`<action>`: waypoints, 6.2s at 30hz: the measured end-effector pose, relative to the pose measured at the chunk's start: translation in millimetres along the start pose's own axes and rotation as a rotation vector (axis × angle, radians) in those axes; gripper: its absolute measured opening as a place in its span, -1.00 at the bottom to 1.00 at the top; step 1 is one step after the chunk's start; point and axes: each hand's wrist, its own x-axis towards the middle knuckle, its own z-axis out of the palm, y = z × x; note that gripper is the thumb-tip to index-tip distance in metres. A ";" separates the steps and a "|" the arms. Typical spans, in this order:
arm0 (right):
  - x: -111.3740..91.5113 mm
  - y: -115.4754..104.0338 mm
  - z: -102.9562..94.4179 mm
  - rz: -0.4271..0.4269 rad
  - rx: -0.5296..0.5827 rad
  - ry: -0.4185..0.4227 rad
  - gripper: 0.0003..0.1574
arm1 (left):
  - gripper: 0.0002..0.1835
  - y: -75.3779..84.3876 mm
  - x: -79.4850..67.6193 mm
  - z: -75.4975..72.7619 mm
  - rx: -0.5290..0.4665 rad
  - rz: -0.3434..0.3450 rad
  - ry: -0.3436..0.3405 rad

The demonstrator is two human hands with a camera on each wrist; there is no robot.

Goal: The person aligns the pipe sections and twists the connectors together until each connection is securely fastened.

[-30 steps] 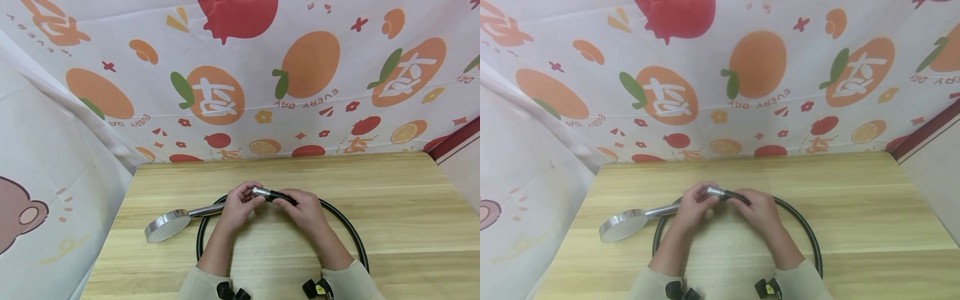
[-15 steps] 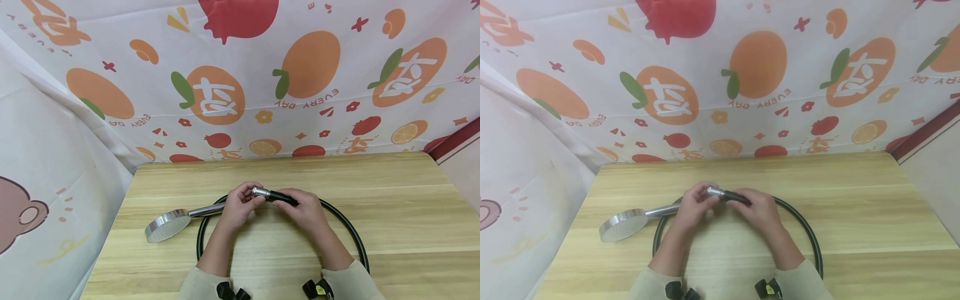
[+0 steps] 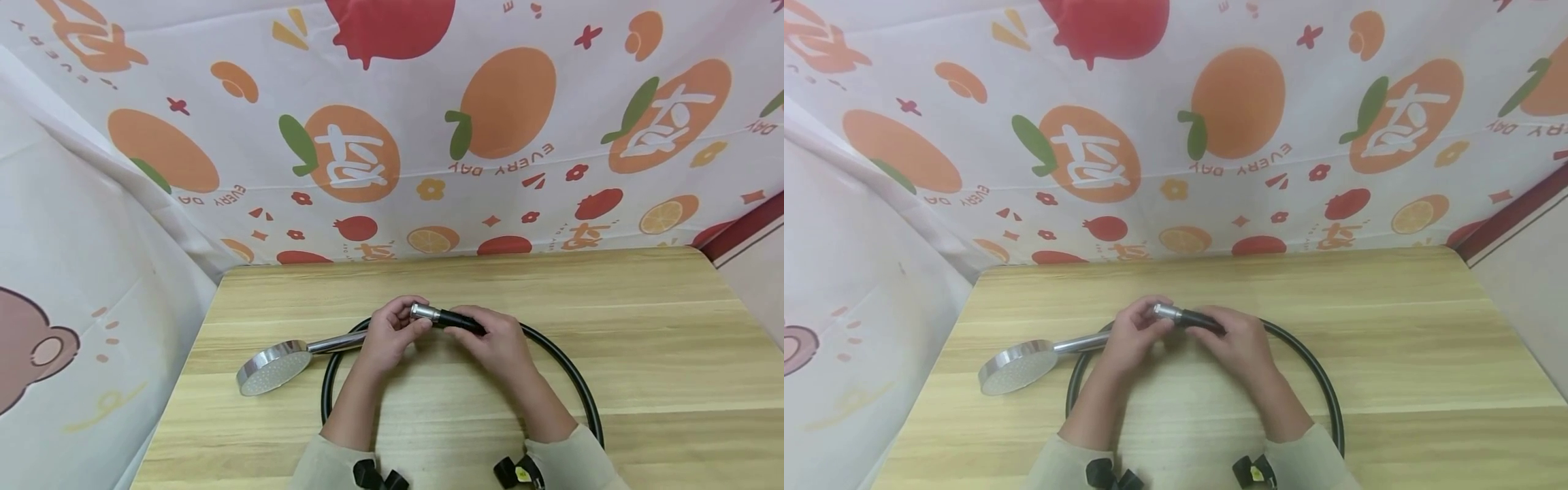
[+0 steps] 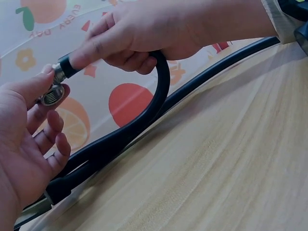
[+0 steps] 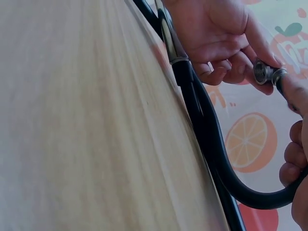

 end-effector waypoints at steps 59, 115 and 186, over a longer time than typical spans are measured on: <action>1.1 -2.5 -2.7 0.143 0.002 -0.035 -0.87 | -0.71 1.0 -0.2 0.3 0.020 -0.021 0.008; 1.1 -2.7 -3.6 -0.010 -0.032 -0.042 -0.76 | -0.69 4.3 -1.0 -1.7 -0.026 -0.012 0.026; 1.3 -5.2 -3.7 0.038 -0.071 -0.073 -0.90 | -0.71 2.0 -1.9 -0.8 0.016 0.009 0.026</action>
